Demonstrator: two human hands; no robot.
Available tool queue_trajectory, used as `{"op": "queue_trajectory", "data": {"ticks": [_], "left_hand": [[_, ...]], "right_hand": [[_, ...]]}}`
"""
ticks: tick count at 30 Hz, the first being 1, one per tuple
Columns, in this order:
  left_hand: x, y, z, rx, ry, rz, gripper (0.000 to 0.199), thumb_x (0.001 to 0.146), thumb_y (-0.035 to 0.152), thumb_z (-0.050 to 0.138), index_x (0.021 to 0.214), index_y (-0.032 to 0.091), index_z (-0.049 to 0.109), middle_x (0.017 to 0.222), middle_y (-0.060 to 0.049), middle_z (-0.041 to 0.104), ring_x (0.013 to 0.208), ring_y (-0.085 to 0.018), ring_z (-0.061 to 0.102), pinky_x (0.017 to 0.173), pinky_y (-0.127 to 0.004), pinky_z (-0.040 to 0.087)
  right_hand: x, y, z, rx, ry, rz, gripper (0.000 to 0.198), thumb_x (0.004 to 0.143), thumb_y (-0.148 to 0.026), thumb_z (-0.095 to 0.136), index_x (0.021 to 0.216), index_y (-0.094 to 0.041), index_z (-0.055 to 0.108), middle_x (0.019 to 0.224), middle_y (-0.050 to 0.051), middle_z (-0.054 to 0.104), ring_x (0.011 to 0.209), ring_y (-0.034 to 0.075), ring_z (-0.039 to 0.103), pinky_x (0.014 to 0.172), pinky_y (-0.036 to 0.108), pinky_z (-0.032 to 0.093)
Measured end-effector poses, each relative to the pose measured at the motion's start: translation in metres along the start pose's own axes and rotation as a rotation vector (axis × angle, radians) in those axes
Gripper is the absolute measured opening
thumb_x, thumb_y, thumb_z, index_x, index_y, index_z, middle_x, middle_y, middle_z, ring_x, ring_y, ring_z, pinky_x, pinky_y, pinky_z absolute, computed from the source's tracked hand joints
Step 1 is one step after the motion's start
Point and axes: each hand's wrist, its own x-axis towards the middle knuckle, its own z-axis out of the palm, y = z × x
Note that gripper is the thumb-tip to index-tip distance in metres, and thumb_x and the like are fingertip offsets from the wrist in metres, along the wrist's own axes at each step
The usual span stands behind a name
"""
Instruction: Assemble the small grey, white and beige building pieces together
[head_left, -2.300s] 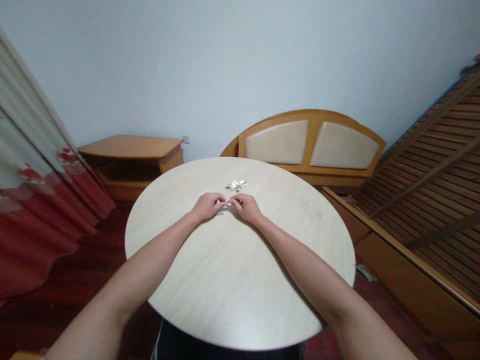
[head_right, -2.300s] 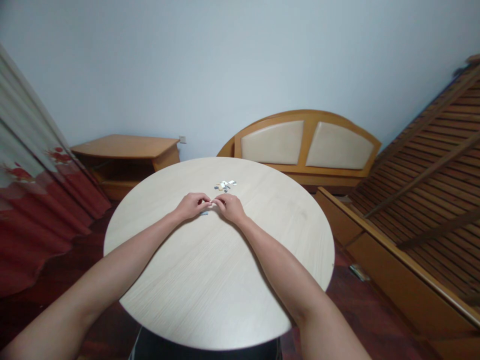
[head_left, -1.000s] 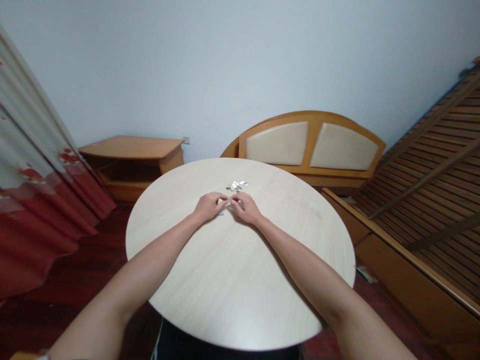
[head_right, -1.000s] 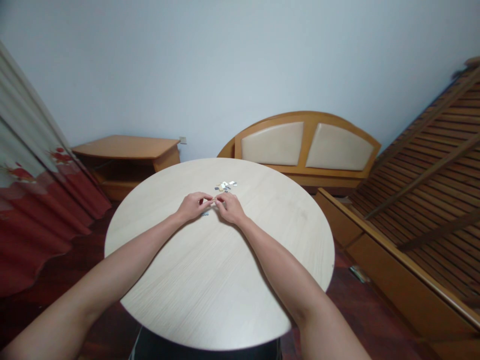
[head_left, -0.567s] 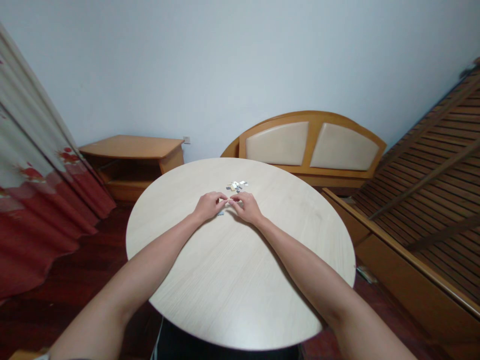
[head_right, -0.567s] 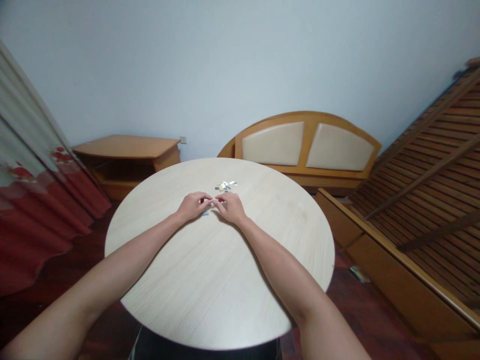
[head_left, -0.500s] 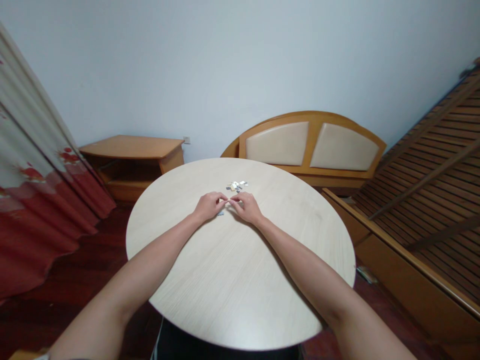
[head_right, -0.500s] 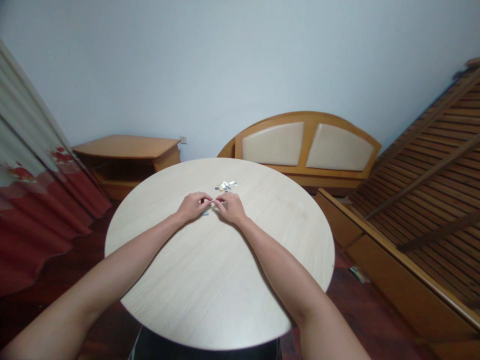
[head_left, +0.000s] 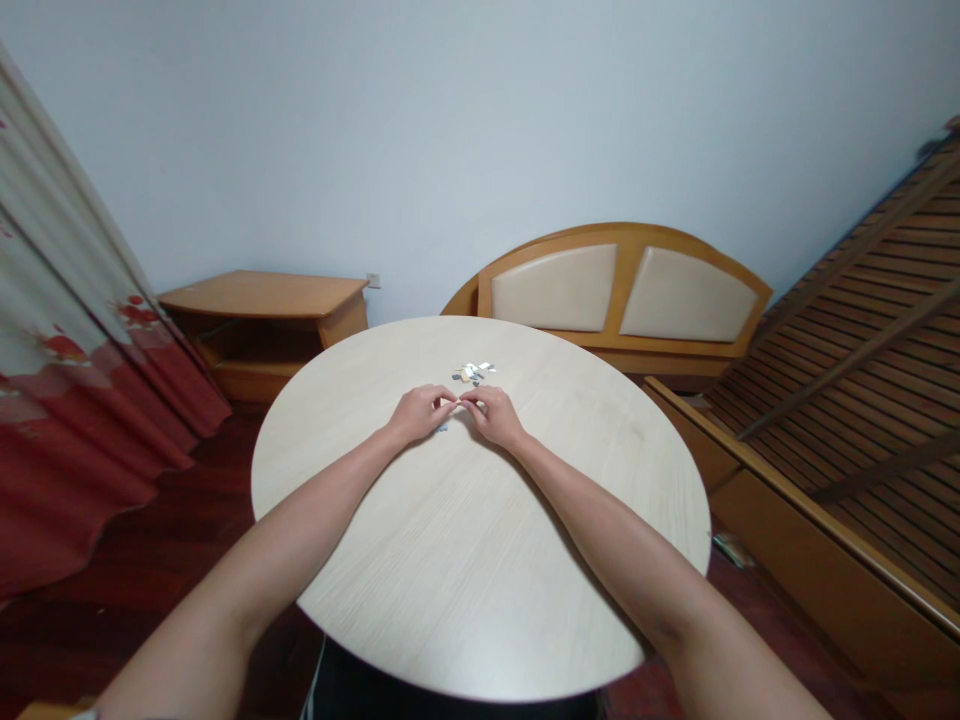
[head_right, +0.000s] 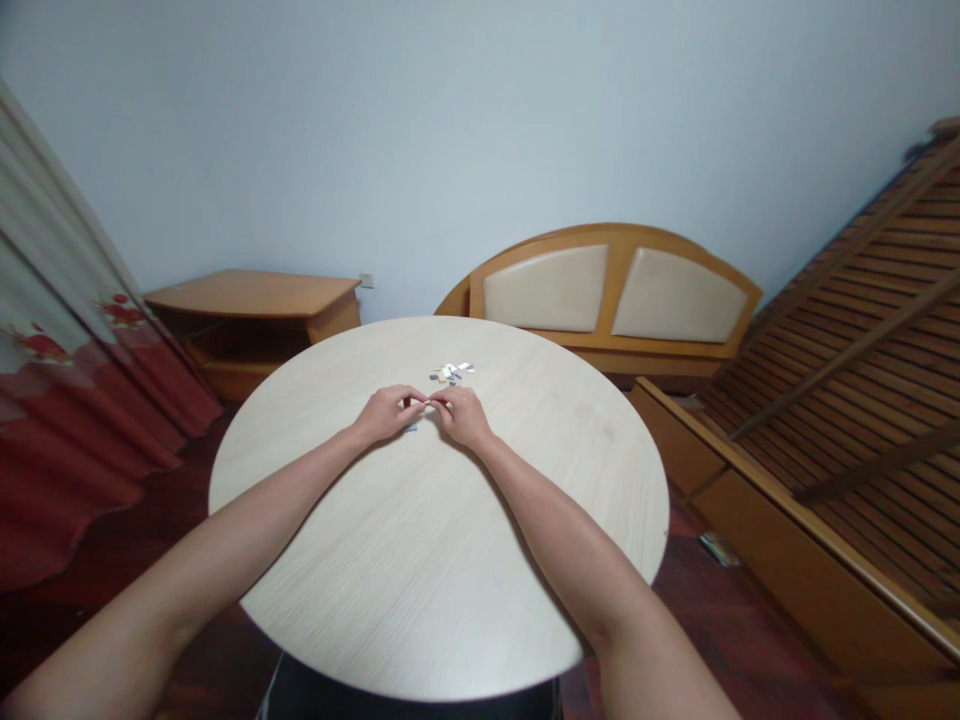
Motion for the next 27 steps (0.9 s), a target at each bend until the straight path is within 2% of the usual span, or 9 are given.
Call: {"op": "queue_trajectory", "data": {"ticks": [6,9,12,14,17,21,24,27], "left_hand": [[0.000,0.002,-0.001,-0.014,-0.027,0.007,0.019,0.091,0.032,0.062,0.096,0.020,0.076,0.091,-0.004,0.076,0.079,-0.018,0.065,0.076,-0.028,0.047],[0.001,0.003,-0.002,0.019,-0.027,-0.005,0.019,0.090,0.033,0.063,0.095,0.020,0.076,0.092,-0.004,0.076,0.079,-0.018,0.065,0.076,-0.029,0.048],[0.001,0.000,-0.002,0.054,0.018,-0.113,0.019,0.089,0.031,0.066,0.100,0.021,0.075,0.096,-0.004,0.076,0.081,-0.019,0.066,0.079,-0.029,0.049],[0.001,-0.004,-0.002,0.071,0.043,-0.201,0.021,0.087,0.028,0.068,0.106,0.022,0.075,0.100,-0.004,0.077,0.084,-0.019,0.067,0.081,-0.029,0.049],[0.003,-0.010,-0.002,0.087,0.036,-0.279,0.023,0.087,0.028,0.068,0.109,0.024,0.075,0.108,-0.004,0.077,0.090,-0.020,0.069,0.084,-0.029,0.050],[0.005,-0.015,0.000,0.099,-0.018,-0.341,0.019,0.088,0.031,0.069,0.103,0.025,0.078,0.104,-0.004,0.078,0.093,-0.021,0.070,0.084,-0.029,0.050],[0.006,-0.017,0.002,0.078,-0.031,-0.329,0.017,0.087,0.031,0.070,0.100,0.025,0.079,0.102,-0.004,0.079,0.092,-0.022,0.070,0.083,-0.029,0.051],[0.006,-0.020,0.004,0.053,-0.023,-0.302,0.016,0.085,0.030,0.072,0.097,0.025,0.080,0.102,-0.005,0.079,0.090,-0.022,0.071,0.081,-0.031,0.052]], "right_hand": [[0.000,-0.001,0.000,0.050,0.006,-0.039,0.015,0.092,-0.020,0.059,0.090,-0.020,0.074,0.090,0.007,0.076,0.085,0.022,0.068,0.083,0.034,0.049],[0.000,-0.001,0.002,0.036,-0.003,-0.016,0.015,0.091,-0.023,0.060,0.095,-0.020,0.074,0.094,0.007,0.076,0.085,0.021,0.067,0.085,0.035,0.049],[-0.001,0.003,0.002,-0.027,0.042,0.155,0.026,0.095,-0.030,0.053,0.109,-0.019,0.072,0.109,0.010,0.075,0.091,0.022,0.068,0.091,0.036,0.050],[-0.001,0.008,-0.001,-0.103,0.059,0.294,0.035,0.100,-0.031,0.043,0.120,-0.018,0.069,0.120,0.011,0.073,0.104,0.023,0.067,0.098,0.038,0.048],[0.000,0.016,-0.007,-0.234,-0.038,0.381,0.044,0.102,-0.032,0.036,0.135,-0.018,0.061,0.136,0.012,0.066,0.125,0.027,0.059,0.109,0.043,0.041],[0.003,0.024,-0.008,-0.314,-0.227,0.372,0.052,0.103,-0.035,0.033,0.149,-0.017,0.048,0.150,0.013,0.055,0.139,0.030,0.047,0.115,0.050,0.032],[0.003,0.028,-0.003,-0.300,-0.323,0.344,0.052,0.104,-0.037,0.032,0.150,-0.018,0.047,0.154,0.014,0.050,0.145,0.031,0.039,0.118,0.055,0.026],[0.003,0.030,0.001,-0.262,-0.336,0.318,0.048,0.105,-0.037,0.032,0.145,-0.020,0.052,0.151,0.014,0.053,0.144,0.031,0.041,0.116,0.058,0.027]]}}
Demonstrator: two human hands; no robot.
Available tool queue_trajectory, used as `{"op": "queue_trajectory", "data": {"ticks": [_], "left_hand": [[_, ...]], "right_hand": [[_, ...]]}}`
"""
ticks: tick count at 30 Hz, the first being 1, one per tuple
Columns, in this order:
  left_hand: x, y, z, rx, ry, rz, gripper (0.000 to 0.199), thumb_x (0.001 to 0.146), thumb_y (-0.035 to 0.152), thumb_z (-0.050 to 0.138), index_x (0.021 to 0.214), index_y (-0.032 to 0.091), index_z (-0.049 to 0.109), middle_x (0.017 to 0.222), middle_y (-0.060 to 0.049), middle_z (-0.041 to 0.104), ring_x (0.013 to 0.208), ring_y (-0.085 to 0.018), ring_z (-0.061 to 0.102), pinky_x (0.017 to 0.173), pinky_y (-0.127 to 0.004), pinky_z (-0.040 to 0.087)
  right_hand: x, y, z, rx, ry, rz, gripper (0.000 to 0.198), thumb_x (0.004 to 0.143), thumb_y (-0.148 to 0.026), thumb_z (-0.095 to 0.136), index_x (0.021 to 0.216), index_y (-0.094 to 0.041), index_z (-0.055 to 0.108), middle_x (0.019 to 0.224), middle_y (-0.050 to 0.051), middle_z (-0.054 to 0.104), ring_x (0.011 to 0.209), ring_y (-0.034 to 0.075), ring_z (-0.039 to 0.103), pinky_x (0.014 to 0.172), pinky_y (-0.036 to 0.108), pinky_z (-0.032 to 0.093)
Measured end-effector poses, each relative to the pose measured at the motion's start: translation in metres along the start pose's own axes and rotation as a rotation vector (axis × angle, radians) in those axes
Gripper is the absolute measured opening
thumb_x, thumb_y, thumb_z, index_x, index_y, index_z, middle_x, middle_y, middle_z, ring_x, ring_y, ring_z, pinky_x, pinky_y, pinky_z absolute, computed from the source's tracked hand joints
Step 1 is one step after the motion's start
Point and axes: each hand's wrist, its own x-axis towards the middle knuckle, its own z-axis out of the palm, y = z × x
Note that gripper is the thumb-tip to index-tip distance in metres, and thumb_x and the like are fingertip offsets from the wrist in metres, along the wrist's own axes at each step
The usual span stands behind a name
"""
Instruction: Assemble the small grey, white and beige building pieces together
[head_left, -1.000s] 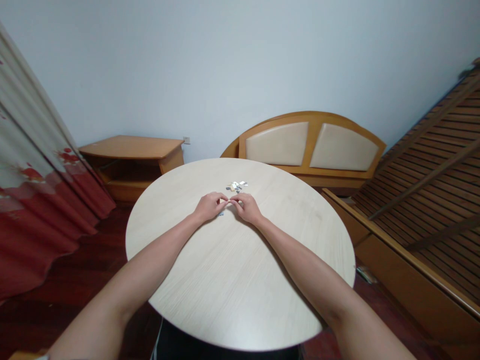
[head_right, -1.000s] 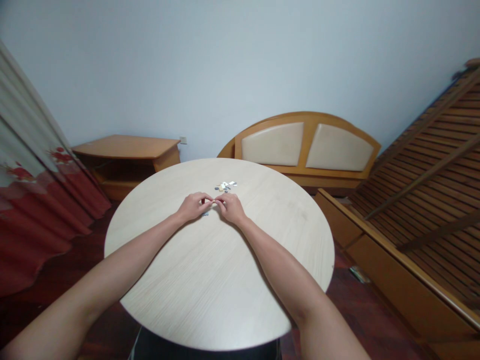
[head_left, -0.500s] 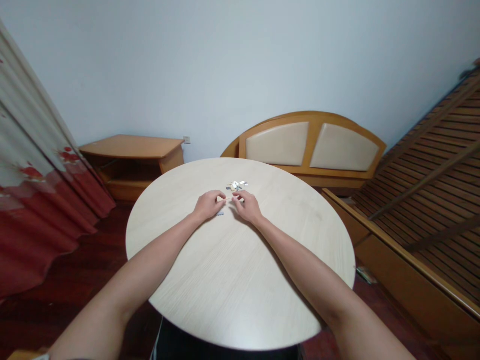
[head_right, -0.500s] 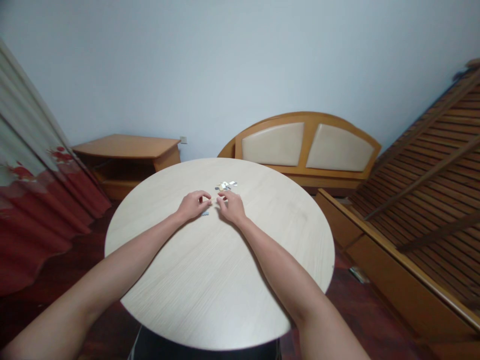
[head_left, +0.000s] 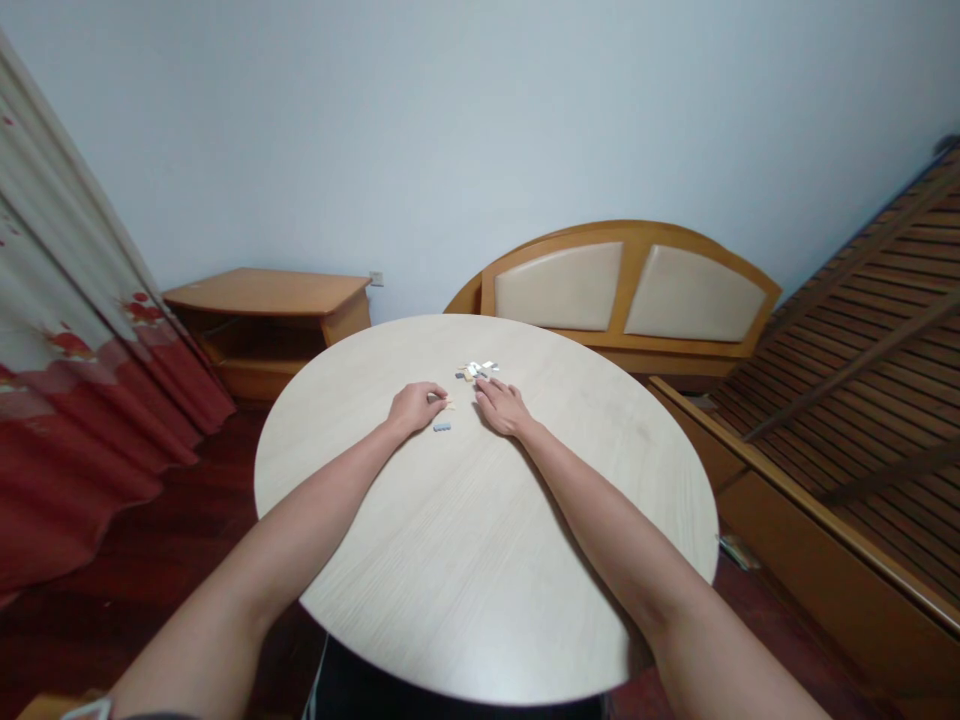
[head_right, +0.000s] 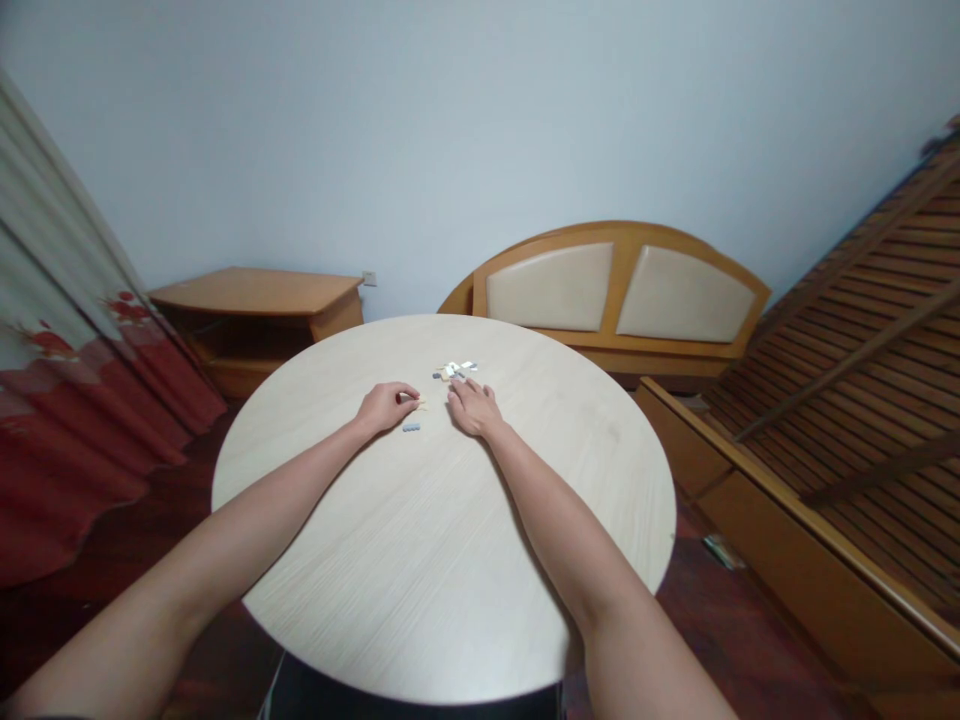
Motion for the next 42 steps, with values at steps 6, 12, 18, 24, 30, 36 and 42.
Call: {"op": "queue_trajectory", "data": {"ticks": [6,12,18,24,30,36,42], "left_hand": [[-0.001,-0.005,-0.002,-0.016,0.029,0.020,0.018,0.087,0.030,0.068,0.098,0.023,0.081,0.098,-0.006,0.079,0.084,-0.022,0.070,0.076,-0.030,0.052],[-0.005,0.003,-0.008,-0.018,0.010,-0.020,0.023,0.089,0.027,0.062,0.103,0.021,0.080,0.100,-0.007,0.079,0.084,-0.021,0.070,0.078,-0.031,0.052],[-0.006,0.003,-0.006,-0.014,0.008,0.026,0.023,0.089,0.027,0.061,0.100,0.021,0.079,0.103,-0.006,0.079,0.087,-0.022,0.069,0.077,-0.031,0.051],[-0.008,0.008,-0.004,-0.073,0.020,0.185,0.024,0.091,0.028,0.059,0.104,0.020,0.078,0.107,-0.006,0.078,0.088,-0.020,0.068,0.082,-0.031,0.052],[-0.010,0.016,-0.004,-0.096,-0.017,0.344,0.025,0.091,0.028,0.064,0.112,0.020,0.076,0.107,-0.007,0.077,0.088,-0.019,0.067,0.085,-0.031,0.051],[-0.011,0.019,-0.004,-0.102,-0.021,0.397,0.021,0.093,0.024,0.062,0.109,0.021,0.076,0.106,-0.006,0.077,0.086,-0.018,0.065,0.083,-0.030,0.049],[-0.012,0.022,-0.005,-0.076,0.026,0.336,0.020,0.092,0.028,0.066,0.106,0.020,0.076,0.100,-0.006,0.076,0.084,-0.018,0.065,0.082,-0.029,0.049]], "right_hand": [[0.002,0.007,-0.002,-0.016,0.163,0.080,0.038,0.098,-0.024,0.044,0.127,-0.018,0.068,0.126,0.016,0.071,0.120,0.030,0.061,0.108,0.048,0.037],[-0.004,0.040,-0.018,-0.079,0.218,0.273,0.038,0.079,-0.006,0.059,0.110,-0.020,0.076,0.109,0.012,0.077,0.104,0.028,0.069,0.097,0.038,0.045],[-0.009,0.050,-0.024,-0.028,0.261,0.329,0.029,0.083,-0.006,0.057,0.100,-0.018,0.077,0.106,0.012,0.077,0.101,0.027,0.069,0.095,0.038,0.048],[-0.007,0.010,-0.010,0.246,0.346,-0.073,0.025,0.088,-0.012,0.052,0.103,-0.016,0.072,0.106,0.013,0.074,0.099,0.024,0.066,0.095,0.040,0.050],[-0.009,-0.030,0.002,0.559,0.254,-0.210,0.020,0.092,-0.025,0.054,0.108,-0.019,0.066,0.103,0.008,0.072,0.090,0.020,0.066,0.085,0.034,0.053],[-0.005,-0.026,0.009,0.769,0.198,-0.130,0.024,0.092,-0.031,0.061,0.113,-0.019,0.061,0.090,0.007,0.072,0.083,0.020,0.069,0.076,0.033,0.055],[-0.008,-0.024,0.006,0.655,0.215,-0.142,0.026,0.093,-0.041,0.062,0.098,-0.017,0.070,0.095,0.009,0.075,0.083,0.019,0.068,0.077,0.033,0.054]]}}
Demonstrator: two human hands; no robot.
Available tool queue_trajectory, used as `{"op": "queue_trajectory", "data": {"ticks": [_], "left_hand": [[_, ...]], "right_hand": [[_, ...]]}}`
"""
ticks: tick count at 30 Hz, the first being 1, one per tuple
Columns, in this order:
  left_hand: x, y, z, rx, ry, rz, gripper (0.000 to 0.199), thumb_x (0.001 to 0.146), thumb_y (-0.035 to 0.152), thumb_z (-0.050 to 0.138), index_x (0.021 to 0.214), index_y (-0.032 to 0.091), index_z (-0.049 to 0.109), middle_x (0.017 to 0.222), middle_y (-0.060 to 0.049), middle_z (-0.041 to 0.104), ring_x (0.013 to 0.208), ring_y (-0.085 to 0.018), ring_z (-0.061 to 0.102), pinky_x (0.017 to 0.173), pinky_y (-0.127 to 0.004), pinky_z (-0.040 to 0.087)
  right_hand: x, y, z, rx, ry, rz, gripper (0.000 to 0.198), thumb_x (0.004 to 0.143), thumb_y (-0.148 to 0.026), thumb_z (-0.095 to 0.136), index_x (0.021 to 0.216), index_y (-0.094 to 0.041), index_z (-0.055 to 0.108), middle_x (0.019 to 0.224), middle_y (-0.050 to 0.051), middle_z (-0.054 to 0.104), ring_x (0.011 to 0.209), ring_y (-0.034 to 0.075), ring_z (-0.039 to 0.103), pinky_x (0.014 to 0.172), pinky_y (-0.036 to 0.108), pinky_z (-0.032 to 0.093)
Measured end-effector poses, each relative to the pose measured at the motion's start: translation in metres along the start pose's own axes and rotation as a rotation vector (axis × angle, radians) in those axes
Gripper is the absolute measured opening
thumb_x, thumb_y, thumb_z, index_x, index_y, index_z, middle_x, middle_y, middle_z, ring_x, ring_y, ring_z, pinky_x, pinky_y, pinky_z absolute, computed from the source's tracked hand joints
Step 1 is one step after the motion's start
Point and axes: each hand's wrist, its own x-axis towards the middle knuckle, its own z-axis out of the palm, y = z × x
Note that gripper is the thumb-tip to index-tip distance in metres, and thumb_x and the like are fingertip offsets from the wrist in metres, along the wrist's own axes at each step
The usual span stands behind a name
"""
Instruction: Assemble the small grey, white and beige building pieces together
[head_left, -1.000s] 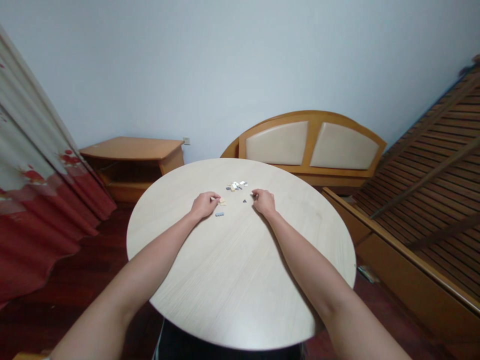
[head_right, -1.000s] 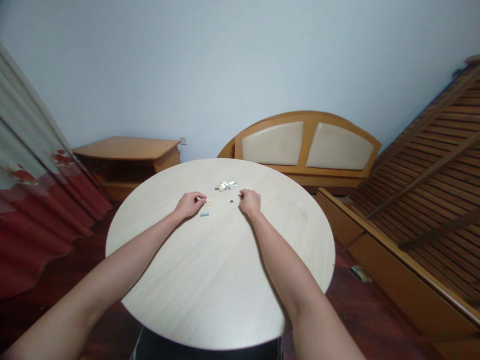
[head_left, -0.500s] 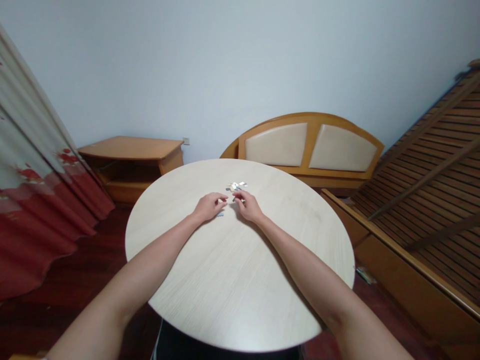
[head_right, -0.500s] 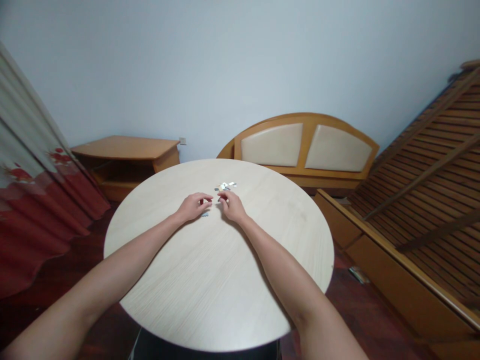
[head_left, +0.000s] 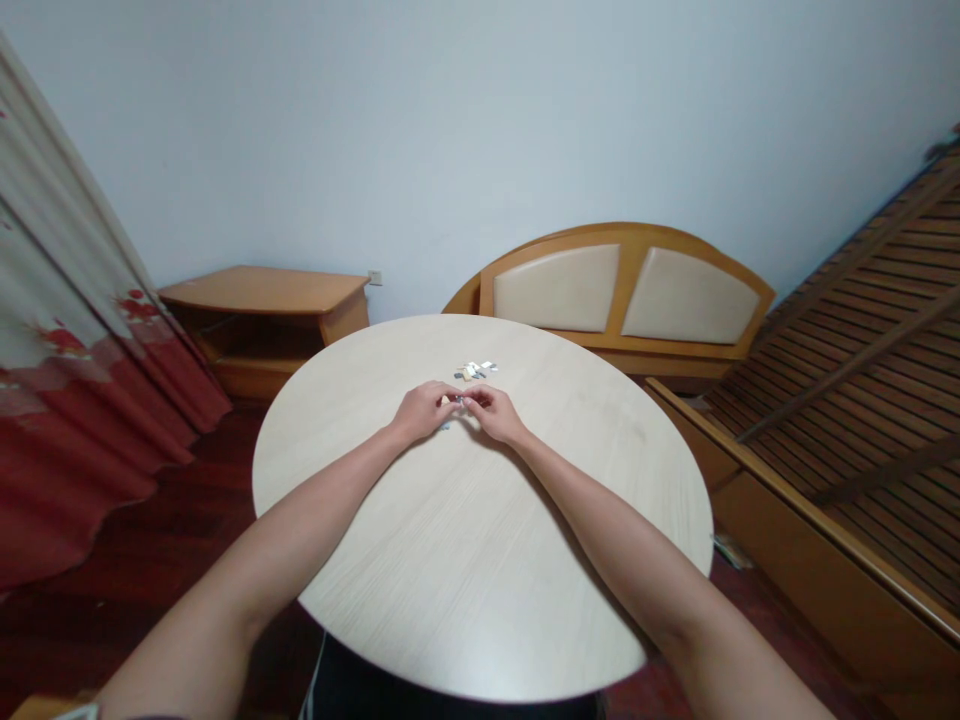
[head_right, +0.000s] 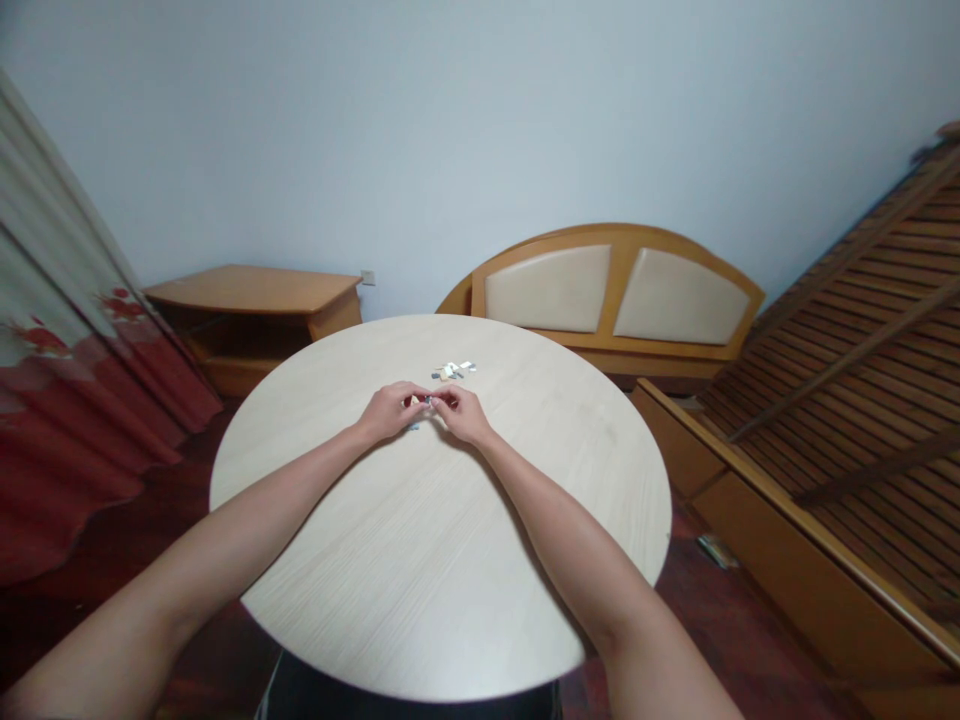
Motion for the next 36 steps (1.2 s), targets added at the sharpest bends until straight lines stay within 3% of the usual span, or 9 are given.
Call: {"op": "queue_trajectory", "data": {"ticks": [3,12,21,36], "left_hand": [[0.000,0.000,0.000,0.003,0.008,-0.025,0.020,0.091,0.030,0.068,0.106,0.021,0.076,0.100,-0.006,0.077,0.085,-0.019,0.066,0.082,-0.030,0.050],[0.000,-0.003,0.002,0.013,-0.012,-0.003,0.020,0.091,0.029,0.068,0.107,0.020,0.077,0.097,-0.006,0.076,0.085,-0.018,0.066,0.080,-0.029,0.049],[0.000,-0.002,0.002,0.011,0.002,-0.006,0.021,0.091,0.031,0.068,0.108,0.021,0.077,0.098,-0.006,0.077,0.082,-0.018,0.065,0.078,-0.029,0.049],[0.000,-0.001,0.002,0.012,0.029,0.029,0.019,0.092,0.027,0.067,0.108,0.020,0.076,0.098,-0.005,0.077,0.081,-0.017,0.066,0.078,-0.028,0.049]], "right_hand": [[-0.002,-0.004,-0.002,-0.085,0.005,-0.037,0.023,0.093,-0.038,0.062,0.091,-0.017,0.072,0.091,0.007,0.074,0.082,0.019,0.067,0.077,0.032,0.053],[-0.004,-0.013,-0.005,-0.196,-0.022,-0.149,0.020,0.096,-0.031,0.057,0.094,-0.018,0.073,0.091,0.007,0.072,0.085,0.019,0.065,0.080,0.031,0.049],[-0.005,-0.014,-0.004,-0.233,-0.035,-0.146,0.023,0.099,-0.030,0.051,0.095,-0.018,0.071,0.094,0.007,0.072,0.087,0.019,0.064,0.082,0.031,0.047],[-0.003,-0.012,-0.004,-0.215,-0.095,-0.103,0.038,0.104,-0.043,0.036,0.082,-0.020,0.057,0.081,0.003,0.060,0.078,0.018,0.054,0.076,0.029,0.041]]}}
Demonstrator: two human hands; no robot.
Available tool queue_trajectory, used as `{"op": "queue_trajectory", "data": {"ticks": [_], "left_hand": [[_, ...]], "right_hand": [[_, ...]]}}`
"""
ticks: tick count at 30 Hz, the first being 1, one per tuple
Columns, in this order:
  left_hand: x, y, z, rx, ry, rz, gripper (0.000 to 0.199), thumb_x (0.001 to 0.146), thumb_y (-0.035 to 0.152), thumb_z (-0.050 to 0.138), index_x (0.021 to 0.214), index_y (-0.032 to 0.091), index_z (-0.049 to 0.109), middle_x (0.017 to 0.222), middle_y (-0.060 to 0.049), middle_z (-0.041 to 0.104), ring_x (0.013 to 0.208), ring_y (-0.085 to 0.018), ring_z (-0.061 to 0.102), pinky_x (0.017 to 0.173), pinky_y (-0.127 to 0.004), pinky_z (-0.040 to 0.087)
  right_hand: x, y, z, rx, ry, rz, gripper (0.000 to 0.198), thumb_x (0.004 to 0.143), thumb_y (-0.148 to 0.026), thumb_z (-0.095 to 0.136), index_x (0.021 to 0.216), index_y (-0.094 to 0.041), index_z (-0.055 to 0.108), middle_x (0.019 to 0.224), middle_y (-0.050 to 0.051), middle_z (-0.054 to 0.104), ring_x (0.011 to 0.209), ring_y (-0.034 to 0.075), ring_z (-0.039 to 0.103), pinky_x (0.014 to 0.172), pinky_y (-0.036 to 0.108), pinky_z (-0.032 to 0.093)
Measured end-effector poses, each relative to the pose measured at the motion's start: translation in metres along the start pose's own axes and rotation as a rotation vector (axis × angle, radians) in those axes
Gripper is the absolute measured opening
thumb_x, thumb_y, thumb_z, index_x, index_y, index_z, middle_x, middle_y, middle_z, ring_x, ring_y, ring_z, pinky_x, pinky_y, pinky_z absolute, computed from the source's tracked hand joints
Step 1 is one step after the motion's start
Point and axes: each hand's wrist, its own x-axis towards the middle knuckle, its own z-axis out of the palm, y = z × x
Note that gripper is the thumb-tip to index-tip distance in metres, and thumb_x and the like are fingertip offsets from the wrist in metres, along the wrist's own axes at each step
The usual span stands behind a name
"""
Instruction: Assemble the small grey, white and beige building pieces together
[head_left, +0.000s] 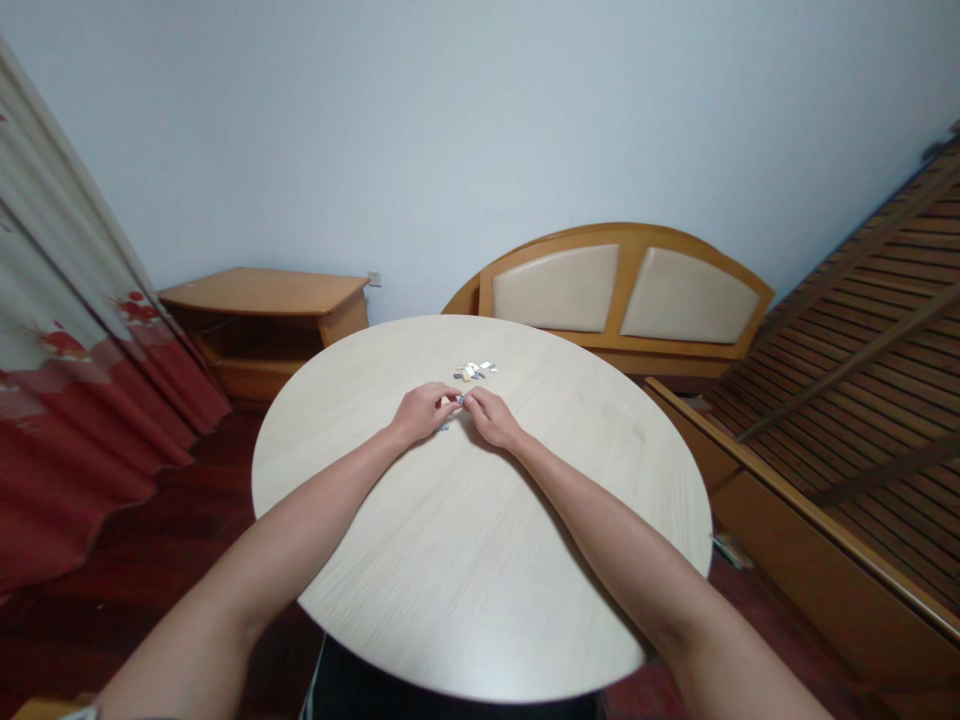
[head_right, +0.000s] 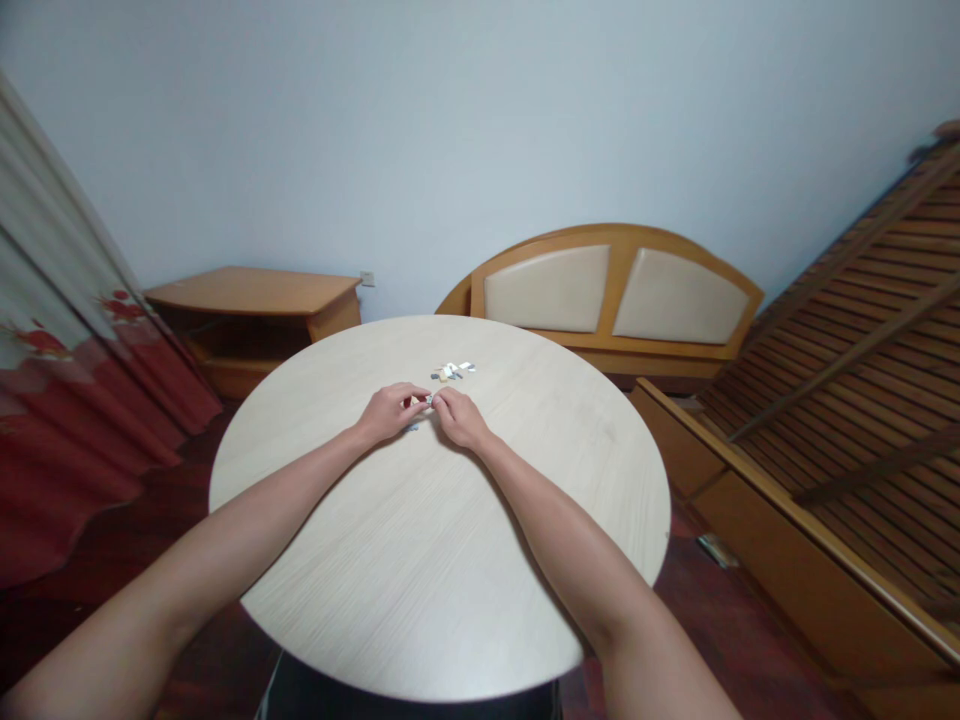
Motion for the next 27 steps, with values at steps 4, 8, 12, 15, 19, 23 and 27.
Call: {"op": "queue_trajectory", "data": {"ticks": [4,8,12,15,19,23,27], "left_hand": [[-0.0005,0.0003,-0.0002,-0.003,-0.004,0.005,0.019,0.092,0.027,0.067,0.106,0.020,0.076,0.098,-0.005,0.077,0.080,-0.017,0.065,0.077,-0.028,0.048],[-0.0009,-0.0002,0.0004,-0.007,-0.004,-0.002,0.019,0.091,0.028,0.068,0.106,0.020,0.076,0.098,-0.005,0.077,0.078,-0.016,0.064,0.076,-0.028,0.048],[-0.0010,-0.0006,0.0004,-0.011,-0.003,0.003,0.019,0.091,0.029,0.068,0.105,0.020,0.076,0.098,-0.005,0.077,0.077,-0.016,0.063,0.076,-0.028,0.047],[-0.0010,0.0000,-0.0001,-0.008,-0.004,0.001,0.019,0.091,0.030,0.067,0.105,0.020,0.076,0.097,-0.005,0.076,0.077,-0.016,0.063,0.076,-0.028,0.048],[-0.0008,0.0010,-0.0007,-0.001,-0.006,-0.007,0.018,0.091,0.029,0.067,0.104,0.020,0.076,0.096,-0.005,0.076,0.077,-0.017,0.064,0.076,-0.028,0.048],[-0.0005,0.0007,-0.0006,0.000,-0.007,-0.004,0.017,0.091,0.027,0.067,0.104,0.020,0.075,0.096,-0.005,0.076,0.079,-0.017,0.064,0.076,-0.028,0.048],[-0.0005,-0.0009,0.0005,-0.001,0.004,0.003,0.017,0.091,0.028,0.068,0.103,0.019,0.075,0.095,-0.005,0.076,0.079,-0.017,0.065,0.077,-0.029,0.048]], "right_hand": [[-0.0002,-0.0012,-0.0003,-0.007,-0.012,0.011,0.036,0.104,-0.041,0.036,0.082,-0.020,0.057,0.081,0.003,0.060,0.078,0.018,0.054,0.075,0.029,0.040],[-0.0006,-0.0015,-0.0001,-0.013,-0.011,0.016,0.035,0.103,-0.038,0.038,0.084,-0.018,0.060,0.082,0.004,0.061,0.079,0.018,0.056,0.075,0.029,0.041],[-0.0010,-0.0008,0.0002,-0.014,-0.003,0.022,0.034,0.103,-0.037,0.039,0.085,-0.018,0.062,0.082,0.004,0.063,0.079,0.017,0.057,0.075,0.029,0.042],[-0.0011,-0.0010,-0.0002,-0.012,0.008,0.024,0.033,0.103,-0.037,0.042,0.087,-0.019,0.064,0.084,0.004,0.065,0.081,0.017,0.058,0.076,0.029,0.043],[-0.0009,-0.0031,-0.0016,-0.001,0.035,0.015,0.028,0.101,-0.035,0.047,0.090,-0.018,0.066,0.087,0.005,0.067,0.083,0.018,0.060,0.079,0.030,0.044],[-0.0007,-0.0050,-0.0031,0.011,0.052,0.011,0.027,0.099,-0.034,0.048,0.087,-0.018,0.066,0.086,0.005,0.068,0.081,0.018,0.060,0.078,0.029,0.044],[-0.0012,-0.0045,-0.0037,0.011,0.057,0.006,0.025,0.098,-0.032,0.048,0.087,-0.018,0.066,0.084,0.004,0.068,0.080,0.017,0.061,0.076,0.029,0.044]]}}
